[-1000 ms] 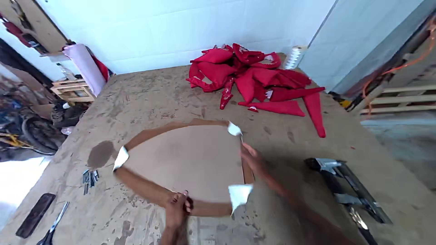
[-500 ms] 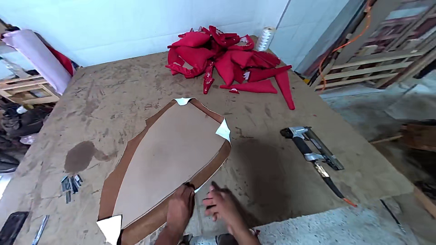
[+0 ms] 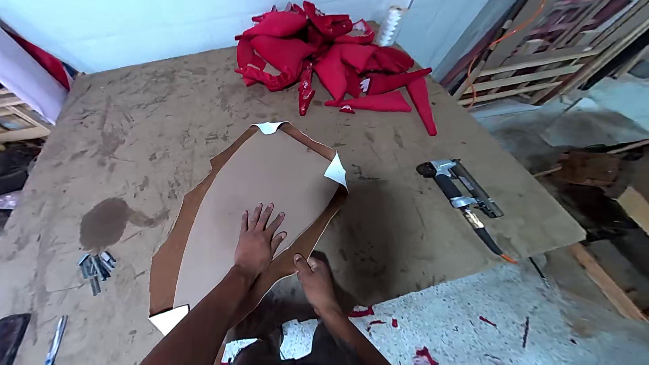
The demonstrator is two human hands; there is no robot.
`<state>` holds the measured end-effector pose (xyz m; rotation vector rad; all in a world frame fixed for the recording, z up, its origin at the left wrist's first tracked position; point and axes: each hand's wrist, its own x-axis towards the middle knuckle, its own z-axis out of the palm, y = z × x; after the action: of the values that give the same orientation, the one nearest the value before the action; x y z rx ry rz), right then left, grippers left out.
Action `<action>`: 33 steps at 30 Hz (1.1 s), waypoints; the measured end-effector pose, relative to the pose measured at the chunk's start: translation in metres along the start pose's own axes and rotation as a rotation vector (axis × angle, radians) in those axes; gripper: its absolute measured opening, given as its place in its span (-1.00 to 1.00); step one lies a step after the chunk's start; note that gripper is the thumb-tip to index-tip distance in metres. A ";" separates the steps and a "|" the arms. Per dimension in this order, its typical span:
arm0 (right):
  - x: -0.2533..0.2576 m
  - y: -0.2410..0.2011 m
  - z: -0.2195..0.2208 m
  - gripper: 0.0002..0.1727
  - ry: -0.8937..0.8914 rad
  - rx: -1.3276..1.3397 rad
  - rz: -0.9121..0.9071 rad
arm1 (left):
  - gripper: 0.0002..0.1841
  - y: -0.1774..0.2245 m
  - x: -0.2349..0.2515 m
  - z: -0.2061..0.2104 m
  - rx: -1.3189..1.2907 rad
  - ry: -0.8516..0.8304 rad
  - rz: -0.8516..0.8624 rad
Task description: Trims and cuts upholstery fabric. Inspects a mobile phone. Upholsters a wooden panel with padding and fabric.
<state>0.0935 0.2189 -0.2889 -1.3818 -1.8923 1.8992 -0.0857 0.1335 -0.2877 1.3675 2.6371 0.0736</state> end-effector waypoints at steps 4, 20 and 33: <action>0.012 -0.044 0.005 -0.52 -0.084 -0.141 -0.017 | -0.36 -0.004 -0.002 0.005 -0.035 0.034 0.032; 0.100 -0.101 -0.045 -0.71 -0.494 -0.226 -0.106 | -0.50 -0.020 0.000 0.009 -0.312 0.271 0.196; 0.240 -0.069 -0.398 -0.03 0.494 -0.946 -0.033 | -0.46 -0.016 -0.003 0.005 -0.289 0.189 0.122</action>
<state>0.1819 0.6801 -0.2686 -1.7532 -2.5517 0.4705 -0.0963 0.1215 -0.2944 1.4794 2.5534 0.6028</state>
